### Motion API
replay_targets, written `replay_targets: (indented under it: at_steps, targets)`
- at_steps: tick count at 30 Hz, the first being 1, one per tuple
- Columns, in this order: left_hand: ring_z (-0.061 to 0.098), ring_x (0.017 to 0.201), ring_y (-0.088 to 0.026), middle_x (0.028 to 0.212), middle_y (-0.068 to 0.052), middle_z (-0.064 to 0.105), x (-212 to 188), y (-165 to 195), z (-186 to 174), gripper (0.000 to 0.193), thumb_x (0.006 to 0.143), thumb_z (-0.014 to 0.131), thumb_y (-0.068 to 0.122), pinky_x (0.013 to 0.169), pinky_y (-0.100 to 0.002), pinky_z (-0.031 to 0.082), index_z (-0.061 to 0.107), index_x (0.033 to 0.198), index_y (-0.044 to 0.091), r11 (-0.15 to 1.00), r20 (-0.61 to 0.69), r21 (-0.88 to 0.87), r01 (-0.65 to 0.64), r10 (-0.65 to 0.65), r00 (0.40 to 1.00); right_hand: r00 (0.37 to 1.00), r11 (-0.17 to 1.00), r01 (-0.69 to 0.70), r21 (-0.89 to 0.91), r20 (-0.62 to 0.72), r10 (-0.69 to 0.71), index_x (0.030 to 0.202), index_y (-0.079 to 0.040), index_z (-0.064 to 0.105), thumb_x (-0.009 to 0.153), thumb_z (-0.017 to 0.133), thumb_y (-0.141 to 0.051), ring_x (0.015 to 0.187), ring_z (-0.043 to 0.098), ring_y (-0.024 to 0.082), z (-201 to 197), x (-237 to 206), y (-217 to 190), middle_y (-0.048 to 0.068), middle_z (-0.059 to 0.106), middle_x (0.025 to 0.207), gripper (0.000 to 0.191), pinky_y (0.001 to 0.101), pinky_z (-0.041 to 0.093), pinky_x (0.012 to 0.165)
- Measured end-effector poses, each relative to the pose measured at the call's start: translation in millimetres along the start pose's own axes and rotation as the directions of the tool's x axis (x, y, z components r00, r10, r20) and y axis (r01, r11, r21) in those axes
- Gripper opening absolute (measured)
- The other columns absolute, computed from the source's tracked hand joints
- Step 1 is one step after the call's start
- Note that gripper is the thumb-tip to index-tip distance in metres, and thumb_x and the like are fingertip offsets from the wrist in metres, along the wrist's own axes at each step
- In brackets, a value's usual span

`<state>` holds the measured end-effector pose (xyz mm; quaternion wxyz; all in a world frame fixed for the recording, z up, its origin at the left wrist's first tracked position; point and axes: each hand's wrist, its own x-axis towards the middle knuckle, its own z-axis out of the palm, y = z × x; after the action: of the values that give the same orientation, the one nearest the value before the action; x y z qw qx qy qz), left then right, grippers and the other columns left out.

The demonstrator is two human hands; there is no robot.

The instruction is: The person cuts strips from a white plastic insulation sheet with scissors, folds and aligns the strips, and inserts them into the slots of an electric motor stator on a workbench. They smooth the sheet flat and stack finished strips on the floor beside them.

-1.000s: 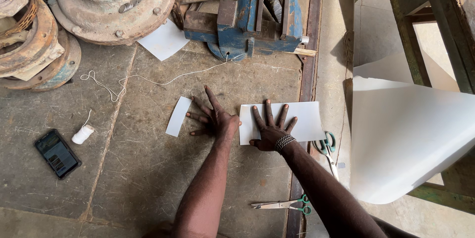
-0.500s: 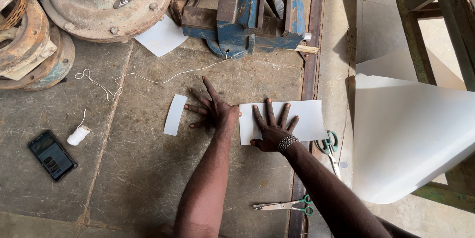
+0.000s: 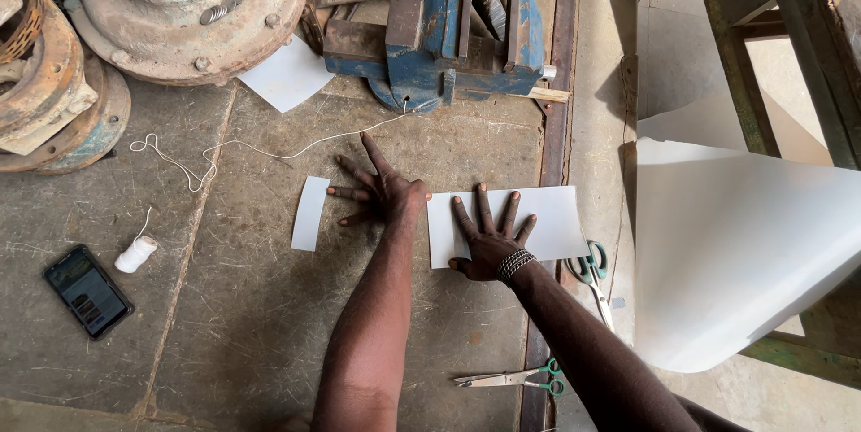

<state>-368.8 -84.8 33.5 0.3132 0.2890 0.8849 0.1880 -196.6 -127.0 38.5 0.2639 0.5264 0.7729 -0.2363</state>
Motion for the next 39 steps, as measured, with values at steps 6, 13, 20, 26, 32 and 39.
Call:
replay_targets:
  at_steps: [6, 13, 20, 26, 32, 39]
  targets:
    - [-0.039, 0.141, -0.06, 0.164, -0.019, -0.038, 0.0, 9.5, -6.2, 0.146, 0.07, 0.09, 0.017, 0.098, -0.091, -0.016, -0.021, 0.159, 0.046, 1.0, 0.049, 0.021, -0.011, 0.01, 0.999, 1.0, 1.0, -0.011, 0.013, 0.017, 0.011, 0.162, -0.043, -0.015, 0.078, 0.074, -0.069, 0.144, -0.031, 0.062, -5.2, -2.4, 1.6, 0.011, -0.032, 0.169, 0.125, 0.0923, -0.002, 0.101]
    - [-0.036, 0.139, -0.064, 0.157, -0.019, -0.05, 10.7, 34.0, -24.0, 0.15, 0.072, 0.093, 0.042, 0.103, -0.089, -0.004, -0.032, 0.155, 0.042, 0.913, 0.316, 0.406, -0.049, -0.09, 0.944, 0.996, 0.999, -0.038, 0.03, 0.086, 0.036, 0.16, -0.046, -0.018, 0.08, 0.071, -0.071, 0.145, -0.035, 0.059, -13.6, -4.4, 3.1, 0.008, -0.036, 0.168, 0.123, 0.091, -0.005, 0.103]
    - [-0.037, 0.141, -0.059, 0.155, -0.014, -0.052, 11.6, 47.9, -16.7, 0.149, 0.076, 0.089, 0.049, 0.102, -0.092, 0.001, -0.039, 0.152, 0.042, 0.736, 0.403, 0.649, -0.193, -0.117, 0.908, 0.997, 0.997, -0.036, 0.065, 0.075, 0.031, 0.16, -0.048, -0.018, 0.079, 0.071, -0.072, 0.145, -0.036, 0.057, -15.2, -7.0, 2.2, 0.007, -0.037, 0.168, 0.123, 0.0905, -0.007, 0.102]
    - [-0.038, 0.142, -0.058, 0.155, -0.013, -0.054, -4.9, 33.2, -13.6, 0.149, 0.077, 0.089, 0.046, 0.101, -0.092, 0.0, -0.04, 0.151, 0.041, 0.705, 0.404, 0.681, -0.196, -0.139, 0.904, 0.996, 0.996, -0.063, 0.058, 0.074, 0.058, 0.161, -0.047, -0.017, 0.079, 0.072, -0.071, 0.145, -0.037, 0.056, -13.0, -9.8, 0.4, 0.007, -0.037, 0.168, 0.124, 0.09, -0.007, 0.103]
    - [-0.039, 0.142, -0.056, 0.154, -0.012, -0.055, -37.7, 9.2, -18.3, 0.15, 0.075, 0.09, 0.045, 0.1, -0.093, 0.0, -0.039, 0.151, 0.039, 0.71, 0.418, 0.673, -0.206, -0.134, 0.899, 0.998, 0.995, -0.055, 0.084, 0.048, 0.051, 0.16, -0.048, -0.017, 0.077, 0.072, -0.073, 0.145, -0.038, 0.055, -6.3, -15.1, 0.6, 0.005, -0.038, 0.167, 0.124, 0.0893, -0.009, 0.103]
    - [-0.04, 0.142, -0.055, 0.156, -0.012, -0.053, -77.2, -19.5, -24.3, 0.155, 0.073, 0.094, 0.038, 0.098, -0.092, -0.005, -0.038, 0.153, 0.04, 0.705, 0.417, 0.678, -0.208, -0.136, 0.899, 0.998, 0.994, -0.056, 0.09, 0.039, 0.053, 0.16, -0.048, -0.016, 0.075, 0.073, -0.075, 0.145, -0.038, 0.054, -3.9, -24.6, -4.4, 0.003, -0.038, 0.168, 0.126, 0.0898, -0.008, 0.102]
